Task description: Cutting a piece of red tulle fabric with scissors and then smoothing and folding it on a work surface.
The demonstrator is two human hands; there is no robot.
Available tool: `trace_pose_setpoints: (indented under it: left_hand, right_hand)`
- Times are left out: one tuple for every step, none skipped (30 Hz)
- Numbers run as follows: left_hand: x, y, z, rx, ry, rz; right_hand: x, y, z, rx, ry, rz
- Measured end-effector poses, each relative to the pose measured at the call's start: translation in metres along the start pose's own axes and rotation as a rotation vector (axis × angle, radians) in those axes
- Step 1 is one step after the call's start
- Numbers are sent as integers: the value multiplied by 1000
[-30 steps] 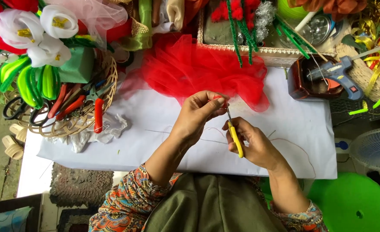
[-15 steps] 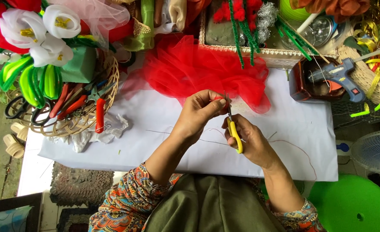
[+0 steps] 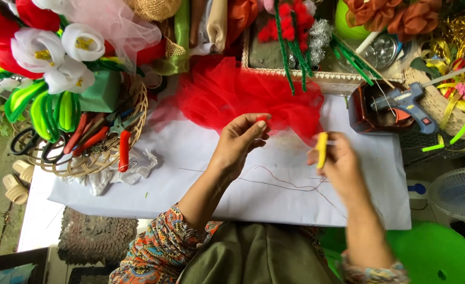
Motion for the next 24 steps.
trace_pose_setpoints:
  left_hand:
    - [0,0,-3,1,4,1]
    - [-1,0,-5,-43,-5,3]
    - [-2,0,-6,-87,-13,5]
    - [0,-1,-4,-89,-13,3]
    - [2,-1,-2,-160,-23,16]
    - [5,0,1,-231,-33,30]
    - [3,1,-1,-233,-33,29]
    - [1,4,-3,-272,-38,40]
    - [-1,6,-6,-311,-43,50]
    - [-4,8,-10,-311,-40,50]
    - [-6,10,-14,-288,-23,37]
    - [-9,11,-18,-266,-7,24]
    - [-6,9,-14,-266,-5,23]
    - [-4,8,-10,-245,3,26]
    - [-2,6,-6,-224,11,30]
    - [-2,6,-6,-225,10,30]
    - [-2,6,-7,-218,15,25]
    - [-1,6,-8,-212,20,20]
    - [-1,7,-7,-213,18,21]
    - [-1,7,-8,-210,26,10]
    - [-1,6,-8,-207,34,-2]
    - [-1,7,-5,-210,29,-3]
    - [-1,6,-6,-171,72,-19]
    - [0,6,-8,-132,119,-33]
  right_hand:
    - [5,-11,4,1,-4,0]
    - [9,-28,5,-324,40,-79]
    - [12,-45,8,-648,82,-159]
    - [16,-55,2,-649,81,-157]
    - [21,-66,-5,-907,120,-164]
    - [25,-77,-11,-1164,157,-171]
    - [31,-83,-21,-1166,157,-169]
    - [38,-88,-30,-1240,146,-143]
    - [45,-92,-39,-1313,135,-115]
    - [47,-86,-33,-1313,132,-116]
    - [49,-79,-30,-1275,166,-70]
    - [50,-71,-28,-1237,201,-24]
    - [57,-79,-37,-1237,199,-23]
    - [64,-85,-47,-1211,178,-3]
    - [72,-91,-56,-1184,157,17]
    - [73,-89,-53,-1185,158,17]
    - [74,-86,-51,-1183,153,36]
    - [76,-83,-48,-1181,148,55]
    - [75,-79,-42,-1182,150,55]
    - [74,-72,-35,-1218,127,96]
    - [73,-64,-29,-1253,103,138]
    - [67,-50,-12,-1255,108,140]
    - [62,-35,8,-1217,58,113]
    - [58,-20,30,-1178,5,84]
Point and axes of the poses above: each hand's wrist, its own x-axis towards the middle knuckle, its own y-axis out of the palm, z = x × y, the point moved 7 cm from there along x, towards the middle knuckle, and after that the axes turned 13 degrees about x, right-handed, at the moved point
